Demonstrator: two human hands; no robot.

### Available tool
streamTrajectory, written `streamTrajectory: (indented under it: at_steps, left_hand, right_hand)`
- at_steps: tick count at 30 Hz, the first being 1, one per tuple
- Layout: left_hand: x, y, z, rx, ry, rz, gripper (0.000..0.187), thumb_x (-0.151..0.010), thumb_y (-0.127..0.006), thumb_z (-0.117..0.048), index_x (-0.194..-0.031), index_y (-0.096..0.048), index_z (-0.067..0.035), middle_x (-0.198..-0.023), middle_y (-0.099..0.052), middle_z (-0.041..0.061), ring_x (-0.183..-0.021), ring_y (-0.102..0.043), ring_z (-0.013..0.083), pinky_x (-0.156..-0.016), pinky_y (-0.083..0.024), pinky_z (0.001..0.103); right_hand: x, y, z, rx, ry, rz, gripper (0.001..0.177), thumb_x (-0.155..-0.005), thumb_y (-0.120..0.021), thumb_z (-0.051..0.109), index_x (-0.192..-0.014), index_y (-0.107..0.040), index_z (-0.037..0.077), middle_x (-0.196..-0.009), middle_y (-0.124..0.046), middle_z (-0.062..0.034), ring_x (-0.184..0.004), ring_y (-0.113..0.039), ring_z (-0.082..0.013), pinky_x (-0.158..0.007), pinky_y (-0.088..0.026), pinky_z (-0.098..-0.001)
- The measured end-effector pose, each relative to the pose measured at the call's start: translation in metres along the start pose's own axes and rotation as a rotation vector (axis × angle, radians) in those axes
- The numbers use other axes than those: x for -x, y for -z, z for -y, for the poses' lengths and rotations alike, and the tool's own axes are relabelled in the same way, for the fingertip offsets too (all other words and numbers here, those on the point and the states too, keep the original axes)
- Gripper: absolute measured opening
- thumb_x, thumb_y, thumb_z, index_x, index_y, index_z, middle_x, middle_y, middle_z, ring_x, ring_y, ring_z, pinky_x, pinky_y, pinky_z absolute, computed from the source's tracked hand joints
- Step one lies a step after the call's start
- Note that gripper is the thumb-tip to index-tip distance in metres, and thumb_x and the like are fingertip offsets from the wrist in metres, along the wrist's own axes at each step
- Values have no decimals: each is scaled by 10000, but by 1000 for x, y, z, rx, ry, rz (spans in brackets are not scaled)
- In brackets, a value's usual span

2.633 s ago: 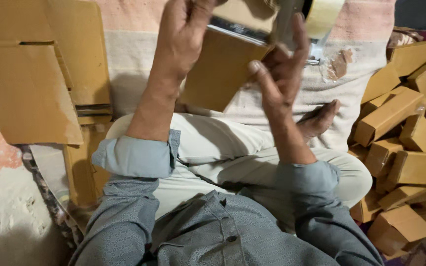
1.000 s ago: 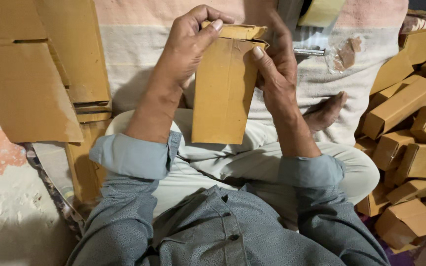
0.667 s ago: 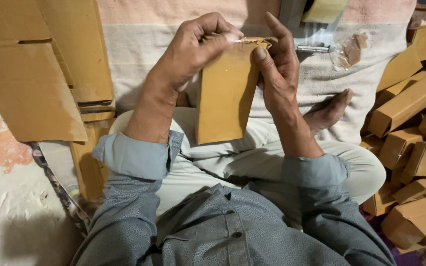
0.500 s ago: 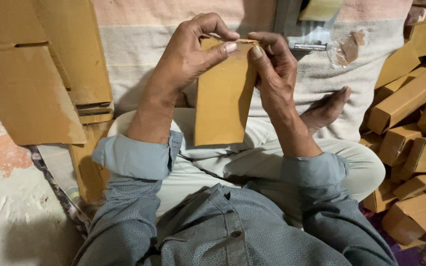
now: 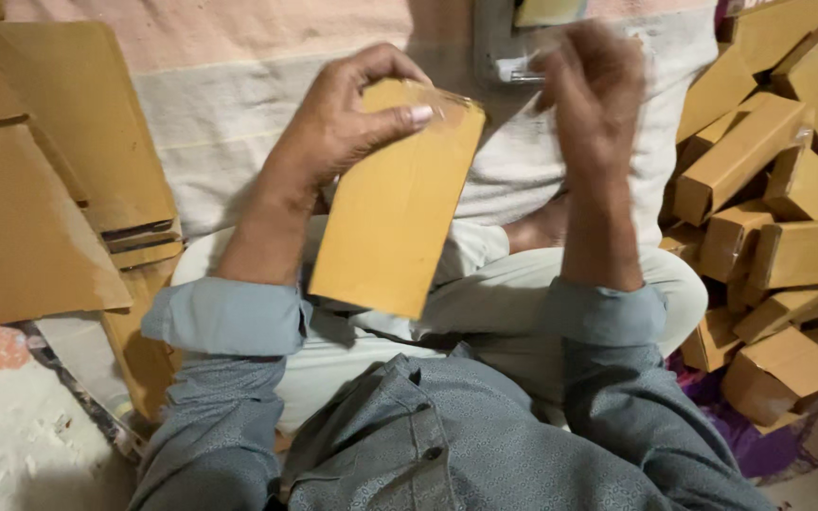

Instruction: The person sits on the floor and packs a smartwatch into a white box, then places the box into a brown shipping carton. They fold the carton flaps and seal it with packing tape using a handheld dispenser.

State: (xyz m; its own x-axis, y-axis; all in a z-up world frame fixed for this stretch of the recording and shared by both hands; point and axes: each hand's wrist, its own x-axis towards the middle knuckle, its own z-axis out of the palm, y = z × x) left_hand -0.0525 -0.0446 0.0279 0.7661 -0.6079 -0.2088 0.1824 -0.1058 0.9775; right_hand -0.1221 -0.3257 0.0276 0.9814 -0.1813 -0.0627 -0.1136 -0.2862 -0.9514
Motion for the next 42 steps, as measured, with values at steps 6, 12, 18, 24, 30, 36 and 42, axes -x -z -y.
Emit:
streamTrajectory:
  at_steps: [6,12,18,24,30,36,42]
  left_hand:
    - [-29,-43,37,-53,6,231,454,-823,-796,-271,-1204,-705,-41,-1144,-756,104,-1097,-710,209,-979,-553,351]
    - [-52,-74,104,-230,-87,240,820,-803,-863,-331,-1458,-498,1,-1431,-586,231,-1310,-592,334,-1089,-463,401]
    - [-67,-85,127,-294,-135,201,790,-809,-869,-342,-1403,-517,42,-1365,-632,242,-1263,-619,337,-1053,-493,392]
    - [-64,-81,109,-302,-42,190,608,-853,-843,-391,-1172,-614,72,-1088,-708,247,-1051,-707,336,-912,-550,405]
    - [-58,-75,101,-275,-209,96,549,-832,-842,-375,-1126,-641,41,-1035,-719,213,-994,-724,314,-836,-548,409]
    - [-59,-71,97,-339,-258,111,519,-855,-846,-350,-1113,-647,54,-1078,-658,229,-1043,-665,371,-903,-516,436]
    - [-56,-70,92,-311,-132,114,512,-838,-842,-335,-1102,-638,54,-1057,-692,205,-993,-695,335,-874,-530,421]
  right_hand:
    - [-23,46,-49,331,-133,-201,369,-1050,-717,390,-1038,-730,21,-893,-686,-36,-814,-652,-166,-739,-568,-377]
    - [-27,13,-54,1,-213,-124,361,-963,-778,310,-1006,-701,-40,-923,-652,-113,-861,-577,-206,-842,-460,-409]
    - [-29,12,-10,-183,-27,-171,233,-906,-797,212,-870,-627,56,-935,-680,-52,-878,-693,-193,-952,-569,-417]
    - [8,22,15,47,-254,-148,194,-1020,-737,185,-889,-698,48,-859,-735,-50,-762,-665,-154,-693,-571,-340]
    - [43,3,-13,-341,-446,-134,212,-1028,-695,195,-918,-682,15,-806,-707,-67,-689,-662,-132,-585,-553,-258]
    - [43,-1,-37,-372,-393,-141,230,-1025,-695,235,-982,-710,9,-903,-693,-26,-811,-682,-108,-760,-662,-279]
    - [34,0,-43,-470,-199,-68,209,-1064,-707,241,-1050,-705,33,-1002,-725,-24,-960,-671,-111,-931,-565,-271]
